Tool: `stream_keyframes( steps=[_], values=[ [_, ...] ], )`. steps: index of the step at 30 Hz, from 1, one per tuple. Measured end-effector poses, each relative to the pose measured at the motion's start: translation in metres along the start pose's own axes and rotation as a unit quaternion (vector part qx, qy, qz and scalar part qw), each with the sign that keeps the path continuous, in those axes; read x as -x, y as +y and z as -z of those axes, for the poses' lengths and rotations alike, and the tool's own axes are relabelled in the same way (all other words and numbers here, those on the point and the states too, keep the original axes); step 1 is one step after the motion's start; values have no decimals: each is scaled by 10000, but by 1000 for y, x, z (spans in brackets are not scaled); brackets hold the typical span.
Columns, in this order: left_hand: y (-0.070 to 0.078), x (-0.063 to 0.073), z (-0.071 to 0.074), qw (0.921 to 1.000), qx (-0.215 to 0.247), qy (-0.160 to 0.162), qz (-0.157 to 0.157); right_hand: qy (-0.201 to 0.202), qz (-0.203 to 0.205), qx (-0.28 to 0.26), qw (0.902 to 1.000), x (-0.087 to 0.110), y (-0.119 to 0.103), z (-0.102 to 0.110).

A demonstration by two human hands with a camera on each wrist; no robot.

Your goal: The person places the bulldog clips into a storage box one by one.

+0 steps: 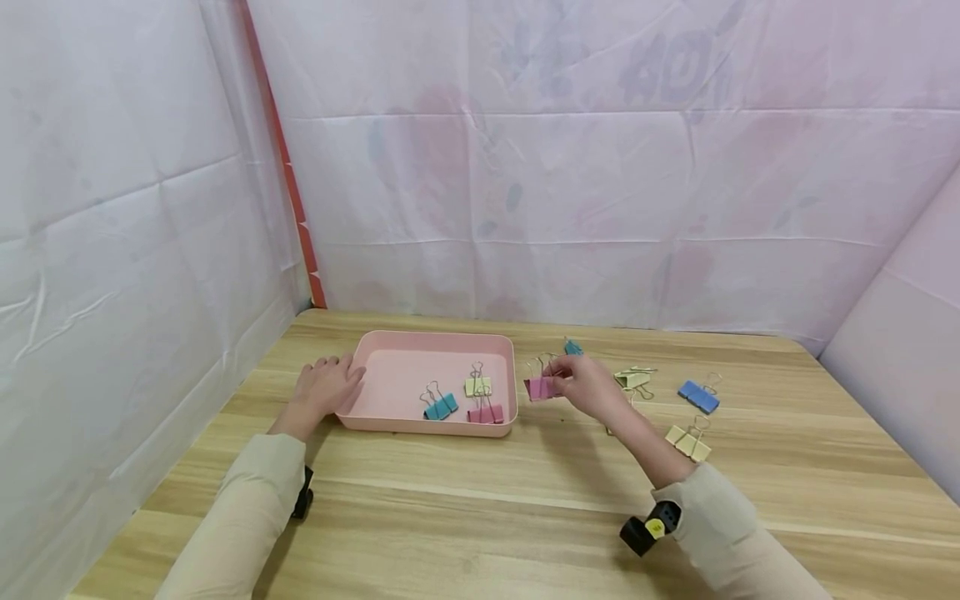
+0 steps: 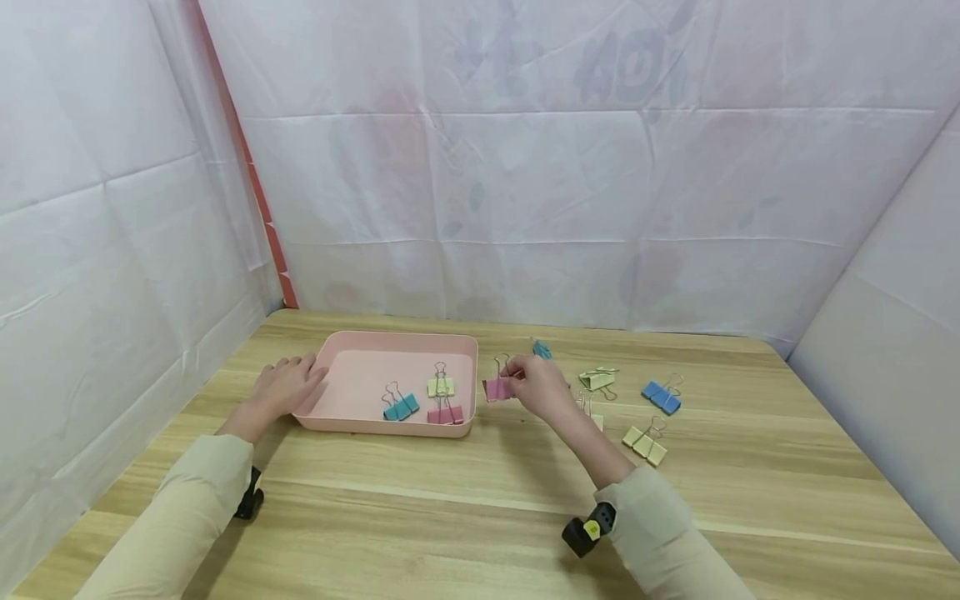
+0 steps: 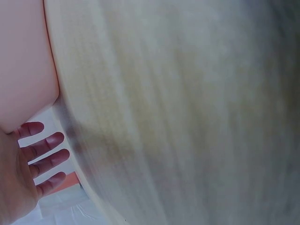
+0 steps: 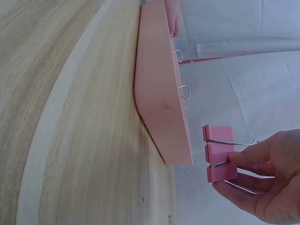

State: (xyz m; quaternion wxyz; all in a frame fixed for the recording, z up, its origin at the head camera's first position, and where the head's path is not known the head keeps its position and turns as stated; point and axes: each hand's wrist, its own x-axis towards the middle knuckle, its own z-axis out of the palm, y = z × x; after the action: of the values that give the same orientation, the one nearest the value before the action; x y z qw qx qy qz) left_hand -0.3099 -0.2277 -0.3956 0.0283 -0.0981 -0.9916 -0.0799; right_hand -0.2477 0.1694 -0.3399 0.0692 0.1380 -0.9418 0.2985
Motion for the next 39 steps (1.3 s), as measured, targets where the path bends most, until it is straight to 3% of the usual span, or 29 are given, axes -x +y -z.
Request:
stream_keyframes(
  steps=[7,17,39],
  values=[
    [0,0,0,10000,-3,-20,12,152,2,56,9999,-4,-2,-1],
    [1,0,1,10000,-8,-62,24,155,-74,-280,9995,-7,-7,-3],
    [0,0,-1,10000,-51,-23,36,429,87,-192,9989,-15,-12,-8]
  ],
)
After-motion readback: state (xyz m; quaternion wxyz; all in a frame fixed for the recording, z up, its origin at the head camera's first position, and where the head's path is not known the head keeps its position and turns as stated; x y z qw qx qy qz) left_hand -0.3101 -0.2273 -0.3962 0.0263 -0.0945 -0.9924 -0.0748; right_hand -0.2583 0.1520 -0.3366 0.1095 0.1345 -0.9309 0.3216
